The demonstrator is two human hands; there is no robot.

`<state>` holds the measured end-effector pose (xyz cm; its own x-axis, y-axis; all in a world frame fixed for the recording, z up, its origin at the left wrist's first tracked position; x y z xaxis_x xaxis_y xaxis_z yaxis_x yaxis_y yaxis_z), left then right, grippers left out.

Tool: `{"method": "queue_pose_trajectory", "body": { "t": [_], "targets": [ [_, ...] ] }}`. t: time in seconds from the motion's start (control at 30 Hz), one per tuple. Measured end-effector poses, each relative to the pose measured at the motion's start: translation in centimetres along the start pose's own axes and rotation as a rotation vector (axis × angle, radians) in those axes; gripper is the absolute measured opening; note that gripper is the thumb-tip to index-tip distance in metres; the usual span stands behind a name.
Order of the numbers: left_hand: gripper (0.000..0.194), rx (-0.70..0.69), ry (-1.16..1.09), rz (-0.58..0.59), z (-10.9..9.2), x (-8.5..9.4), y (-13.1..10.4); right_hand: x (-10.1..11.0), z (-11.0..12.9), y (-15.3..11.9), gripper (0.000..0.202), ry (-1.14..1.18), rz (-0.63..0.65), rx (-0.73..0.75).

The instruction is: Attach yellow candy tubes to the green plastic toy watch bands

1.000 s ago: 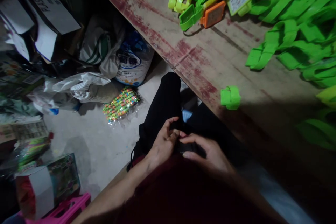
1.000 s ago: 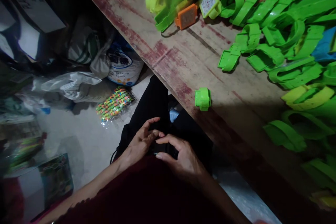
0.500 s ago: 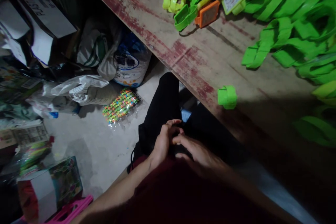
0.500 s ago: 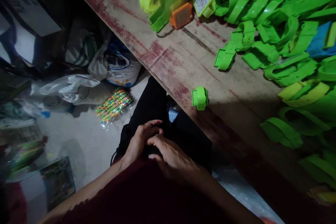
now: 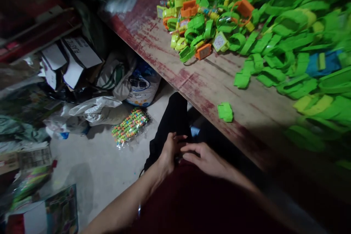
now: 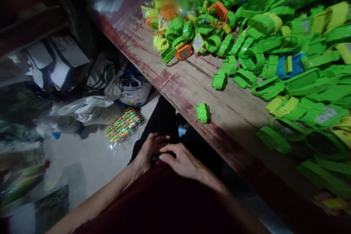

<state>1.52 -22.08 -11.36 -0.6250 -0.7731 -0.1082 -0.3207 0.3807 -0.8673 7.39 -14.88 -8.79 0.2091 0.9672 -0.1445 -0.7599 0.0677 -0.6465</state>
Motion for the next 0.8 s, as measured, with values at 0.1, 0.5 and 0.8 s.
{"method": "queue_pose_trajectory", "body": {
  "t": [0.1, 0.5, 0.8],
  "targets": [
    [0.042, -0.123, 0.104, -0.084, -0.5, 0.1, -0.6, -0.3, 0.5, -1.2, 0.028, -0.060, -0.022, 0.049],
    [0.039, -0.267, 0.137, -0.057, -1.6, -0.3, -0.9, -1.1, 1.1, -2.2, 0.036, -0.301, -0.106, 0.119],
    [0.043, -0.254, 0.069, 0.061, -2.7, 0.3, -2.6, -1.7, 2.5, -2.5, 0.035, -0.186, 0.009, 0.189]
  ]
}}
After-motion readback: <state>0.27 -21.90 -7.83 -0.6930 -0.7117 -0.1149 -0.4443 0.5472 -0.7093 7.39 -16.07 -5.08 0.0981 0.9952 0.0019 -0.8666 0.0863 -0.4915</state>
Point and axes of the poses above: each hand's wrist, its own y-axis towards the middle knuckle, its own x-axis out of the back of the hand, z = x × y, the point moved 9 cm from there along y, towards the middle knuckle, and after that the axes turned 15 degrees about -x, right-handed, at the moved point
